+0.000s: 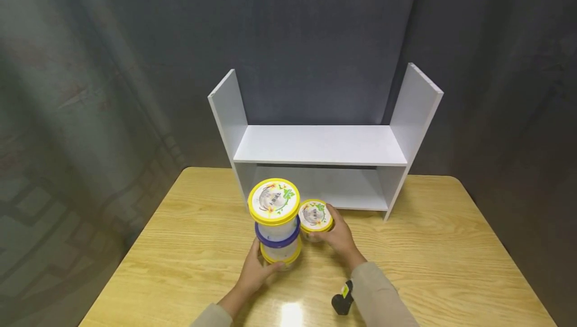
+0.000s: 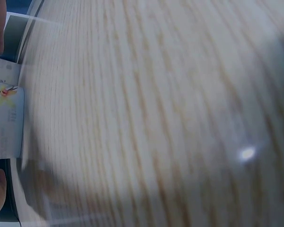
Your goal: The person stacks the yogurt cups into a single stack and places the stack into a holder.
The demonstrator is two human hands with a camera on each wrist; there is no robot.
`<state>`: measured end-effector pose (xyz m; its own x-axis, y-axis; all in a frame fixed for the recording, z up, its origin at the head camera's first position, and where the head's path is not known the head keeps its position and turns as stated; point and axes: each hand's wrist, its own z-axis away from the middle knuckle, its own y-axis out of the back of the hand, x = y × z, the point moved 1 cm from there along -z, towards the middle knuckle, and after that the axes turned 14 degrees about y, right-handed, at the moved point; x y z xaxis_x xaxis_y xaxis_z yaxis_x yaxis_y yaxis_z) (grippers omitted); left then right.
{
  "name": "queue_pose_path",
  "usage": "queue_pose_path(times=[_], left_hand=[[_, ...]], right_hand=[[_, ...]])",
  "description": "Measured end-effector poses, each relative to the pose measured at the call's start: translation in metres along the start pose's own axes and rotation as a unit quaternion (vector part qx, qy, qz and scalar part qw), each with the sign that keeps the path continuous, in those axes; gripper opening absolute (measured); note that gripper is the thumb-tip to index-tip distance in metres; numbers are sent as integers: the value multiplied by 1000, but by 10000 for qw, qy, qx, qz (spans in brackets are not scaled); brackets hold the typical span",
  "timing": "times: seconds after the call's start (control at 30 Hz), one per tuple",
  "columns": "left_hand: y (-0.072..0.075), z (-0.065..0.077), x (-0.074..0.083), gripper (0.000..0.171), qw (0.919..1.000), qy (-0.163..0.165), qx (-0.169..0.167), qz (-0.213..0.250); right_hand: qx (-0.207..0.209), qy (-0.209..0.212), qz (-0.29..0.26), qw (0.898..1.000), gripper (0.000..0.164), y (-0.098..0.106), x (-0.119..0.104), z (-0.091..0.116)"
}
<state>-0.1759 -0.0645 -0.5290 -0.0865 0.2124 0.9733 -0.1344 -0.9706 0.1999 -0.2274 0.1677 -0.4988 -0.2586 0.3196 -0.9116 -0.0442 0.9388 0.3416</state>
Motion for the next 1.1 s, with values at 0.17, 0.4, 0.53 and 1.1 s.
queue_pose_path(times=[0.17, 0.4, 0.53, 1.1], left_hand=[[-1, 0, 0, 93, 10000, 9, -4, 9], [-2, 1, 2, 95, 10000, -24, -52, 82], [-1, 1, 3, 95, 9999, -87, -22, 107], [-1, 1, 1, 96, 9999, -82, 25, 86]], right_hand=[[76, -27, -65, 9999, 94, -1, -3, 5], [93, -54, 79, 9999, 94, 1, -9, 15], [59, -53, 207, 9998, 95, 6, -16, 18], [105, 699, 655, 9953, 92, 31, -64, 14]])
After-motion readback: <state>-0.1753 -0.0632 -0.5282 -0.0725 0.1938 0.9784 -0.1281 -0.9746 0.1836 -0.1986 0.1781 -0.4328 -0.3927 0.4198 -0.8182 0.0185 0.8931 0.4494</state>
